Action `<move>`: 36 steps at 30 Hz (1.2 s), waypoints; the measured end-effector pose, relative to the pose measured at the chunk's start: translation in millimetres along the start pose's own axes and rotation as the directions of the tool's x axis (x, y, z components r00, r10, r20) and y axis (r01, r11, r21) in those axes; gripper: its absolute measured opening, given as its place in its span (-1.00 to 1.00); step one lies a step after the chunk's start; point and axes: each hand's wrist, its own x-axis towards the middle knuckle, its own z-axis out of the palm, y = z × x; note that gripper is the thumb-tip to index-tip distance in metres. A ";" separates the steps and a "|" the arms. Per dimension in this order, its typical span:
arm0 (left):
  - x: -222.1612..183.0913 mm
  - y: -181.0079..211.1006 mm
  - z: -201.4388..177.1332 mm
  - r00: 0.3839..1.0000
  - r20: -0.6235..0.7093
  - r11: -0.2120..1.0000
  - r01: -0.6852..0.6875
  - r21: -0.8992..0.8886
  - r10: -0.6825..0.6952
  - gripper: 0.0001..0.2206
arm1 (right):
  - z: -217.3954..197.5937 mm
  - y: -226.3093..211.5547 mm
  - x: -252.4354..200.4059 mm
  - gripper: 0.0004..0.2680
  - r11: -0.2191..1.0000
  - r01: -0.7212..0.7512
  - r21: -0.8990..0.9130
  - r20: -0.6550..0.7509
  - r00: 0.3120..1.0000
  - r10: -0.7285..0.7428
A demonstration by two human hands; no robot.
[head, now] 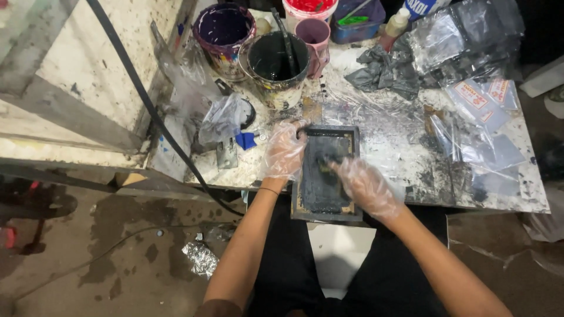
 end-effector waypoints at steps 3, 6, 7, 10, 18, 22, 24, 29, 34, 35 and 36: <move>2.3 -8.2 4.9 0.999 0.050 0.997 0.010 -0.078 -0.007 -0.75 | 7.0 -8.7 -28.5 -0.73 0.999 0.038 -0.011 0.030 0.999 -0.037; 0.9 -2.9 -4.4 0.996 0.089 0.996 0.025 -0.083 -0.018 -0.75 | 14.8 -18.7 -53.5 -0.67 0.996 0.085 -0.028 0.066 0.994 -0.083; 2.6 -4.5 -3.3 0.996 0.087 0.997 0.019 -0.081 -0.012 -0.75 | 6.0 -19.4 -47.9 -0.67 0.996 0.080 -0.030 0.062 0.995 -0.078; 1.2 -3.3 -3.4 0.993 0.111 0.997 0.035 -0.067 -0.027 -0.73 | -13.2 -16.4 -35.1 -0.66 0.996 -0.038 0.082 0.033 0.999 0.035; 2.3 1.8 -5.4 0.986 0.138 0.986 0.108 -0.130 -0.090 -0.73 | 72.9 34.6 15.5 -0.67 0.966 -0.213 0.144 -0.094 0.969 0.228; 5.3 3.4 -4.9 0.987 0.118 0.987 0.125 -0.101 -0.113 -0.75 | 99.8 24.5 9.8 -0.73 0.977 -0.199 -0.082 -0.069 0.979 0.194; 4.7 1.0 -9.5 0.989 0.140 0.990 0.074 -0.120 -0.057 -0.74 | 90.0 17.0 0.7 -0.74 0.984 -0.171 -0.054 -0.032 0.985 0.170; 4.0 2.7 -8.7 0.991 0.118 0.993 0.079 -0.086 -0.068 -0.75 | 49.5 -6.7 -38.2 -0.76 0.992 -0.129 -0.005 0.030 0.991 0.130; 0.3 9.0 -22.6 0.996 0.086 0.993 0.028 -0.116 -0.018 -0.74 | 5.0 -29.0 -57.8 -0.78 0.996 -0.073 0.041 0.069 0.995 0.070; 1.2 6.6 -22.3 0.993 0.112 0.992 0.037 -0.123 -0.023 -0.73 | -2.2 -28.0 -56.1 -0.79 0.997 -0.057 0.058 0.081 0.995 0.053; 2.5 4.4 -21.9 0.990 0.137 0.991 0.046 -0.129 -0.028 -0.72 | -9.4 -26.4 -54.2 -0.79 0.996 -0.041 0.074 0.093 0.995 0.034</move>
